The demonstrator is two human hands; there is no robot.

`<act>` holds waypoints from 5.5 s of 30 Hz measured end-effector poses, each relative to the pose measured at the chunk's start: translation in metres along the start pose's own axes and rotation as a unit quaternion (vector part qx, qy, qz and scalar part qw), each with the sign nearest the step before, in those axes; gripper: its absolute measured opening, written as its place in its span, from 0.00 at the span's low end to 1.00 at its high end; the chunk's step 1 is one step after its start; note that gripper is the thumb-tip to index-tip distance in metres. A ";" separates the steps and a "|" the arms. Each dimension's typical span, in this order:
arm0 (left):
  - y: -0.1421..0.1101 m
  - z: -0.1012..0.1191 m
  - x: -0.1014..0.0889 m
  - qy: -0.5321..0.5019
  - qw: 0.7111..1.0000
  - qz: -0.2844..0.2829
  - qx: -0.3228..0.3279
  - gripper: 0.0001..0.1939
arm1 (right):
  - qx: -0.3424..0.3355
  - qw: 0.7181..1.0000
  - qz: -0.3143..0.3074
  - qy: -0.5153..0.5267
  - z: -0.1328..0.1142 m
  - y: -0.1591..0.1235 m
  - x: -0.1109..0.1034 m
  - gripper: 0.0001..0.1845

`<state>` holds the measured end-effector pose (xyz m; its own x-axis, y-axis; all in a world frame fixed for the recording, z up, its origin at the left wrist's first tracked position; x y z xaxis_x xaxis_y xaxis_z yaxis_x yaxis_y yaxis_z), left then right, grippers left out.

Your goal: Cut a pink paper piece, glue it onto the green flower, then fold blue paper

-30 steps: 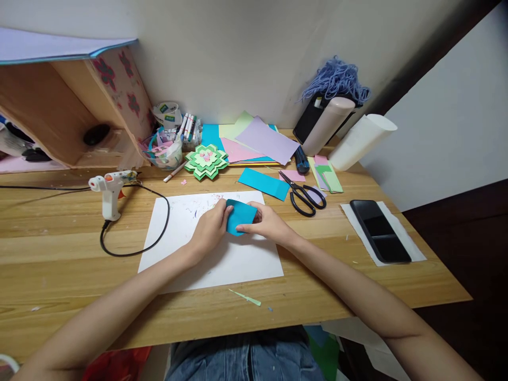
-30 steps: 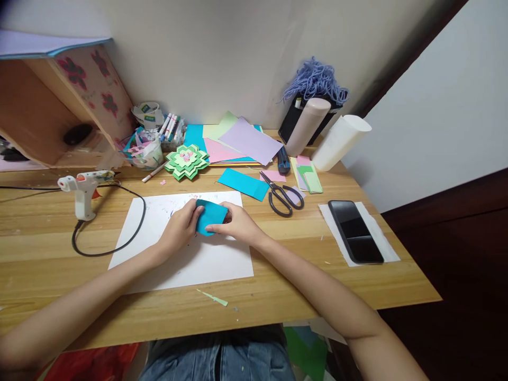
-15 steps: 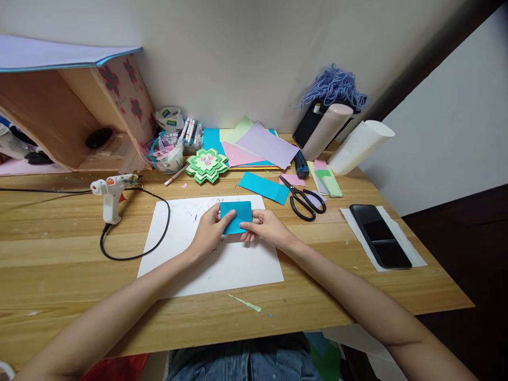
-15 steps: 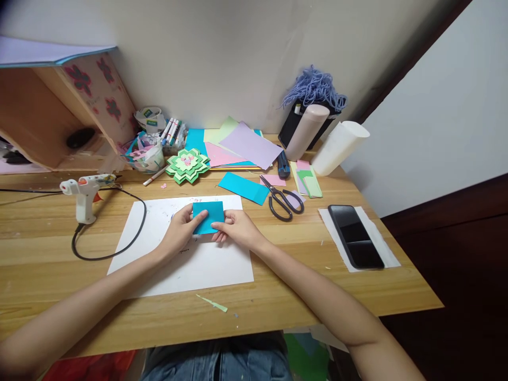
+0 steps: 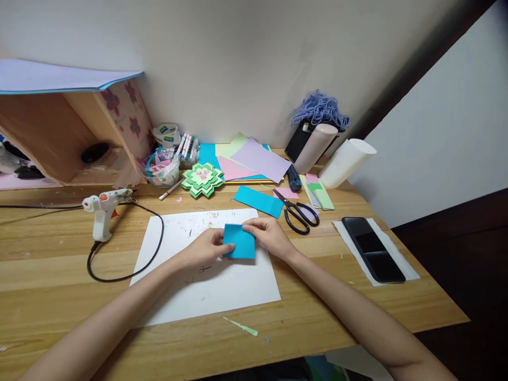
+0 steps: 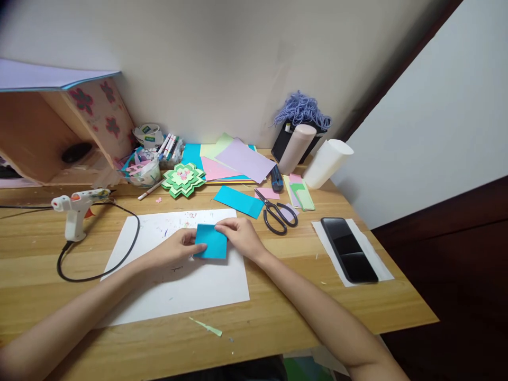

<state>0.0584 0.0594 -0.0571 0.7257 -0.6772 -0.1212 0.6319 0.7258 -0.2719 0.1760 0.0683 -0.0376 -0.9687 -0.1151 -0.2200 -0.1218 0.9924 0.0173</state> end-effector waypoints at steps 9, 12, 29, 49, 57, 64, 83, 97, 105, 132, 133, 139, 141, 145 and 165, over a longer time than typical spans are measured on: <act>-0.002 -0.001 -0.024 0.043 0.982 0.182 0.035 0.21 | 0.099 0.993 -0.048 0.033 0.013 -0.004 0.013 0.16; -0.002 -0.006 -0.024 0.001 0.983 0.184 0.026 0.20 | 0.113 0.992 -0.018 0.058 0.018 0.001 0.007 0.15; -0.003 -0.002 -0.007 -0.001 0.989 0.136 0.049 0.18 | -0.218 0.962 0.070 -0.148 -0.037 -0.019 0.008 0.08; -0.003 -0.003 -0.004 -0.048 0.992 0.106 0.041 0.14 | -0.416 0.831 0.037 -0.368 -0.060 -0.043 0.034 0.07; -0.002 -0.003 -0.007 -0.085 0.988 0.118 0.044 0.13 | -0.471 0.790 0.008 -0.392 -0.067 -0.050 0.041 0.08; 0.001 -0.007 -0.007 -0.095 0.989 0.110 0.023 0.17 | -0.419 0.850 -0.010 -0.319 -0.059 -0.041 0.030 0.09; 0.004 -0.012 0.000 -0.172 0.985 0.020 -0.006 0.19 | -0.486 0.762 -0.052 -0.426 -0.055 -0.049 0.044 0.12; -0.008 0.002 -0.018 0.047 0.977 0.199 0.064 0.18 | 0.002 1.000 -0.027 0.011 0.002 -0.001 0.010 0.14; -0.012 0.009 -0.014 0.096 0.973 0.192 0.086 0.17 | 0.102 0.990 -0.049 0.079 0.014 -0.006 0.017 0.14; -0.001 -0.007 -0.024 -0.090 0.979 0.179 0.028 0.17 | 0.180 0.951 -0.161 0.191 0.030 -0.001 0.018 0.17; -0.001 -0.008 -0.024 -0.099 0.979 0.179 0.024 0.17 | 0.185 0.952 -0.151 0.194 0.032 0.000 0.016 0.17; 0.001 -0.005 -0.025 -0.140 0.976 0.165 0.026 0.17 | 0.193 0.959 -0.036 0.204 0.042 0.005 0.003 0.16; 0.001 -0.004 -0.020 -0.130 0.982 0.133 0.023 0.16 | 0.175 0.961 -0.004 0.215 0.041 0.006 -0.002 0.17; 0.000 -0.003 0.001 -0.089 0.996 0.017 -0.004 0.14 | 0.119 0.972 -0.001 0.201 0.032 0.008 -0.004 0.20; 0.007 -0.005 -0.015 -0.272 0.961 0.044 -0.020 0.14 | -0.378 0.870 0.030 -0.315 -0.051 -0.031 0.026 0.07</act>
<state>0.0505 0.0736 -0.0617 0.8173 -0.4421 0.3695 0.5588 0.7644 -0.3217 0.1438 0.0323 0.0060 -0.6968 0.2192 -0.6829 -0.4122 0.6568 0.6314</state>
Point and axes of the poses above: each hand's wrist, its own y-axis towards the middle knuckle, its own x-axis out of the palm, z = x × y, the point moved 9 cm from there along y, towards the middle knuckle, and after that the axes turned 3 degrees about z, right-handed, at the moved point
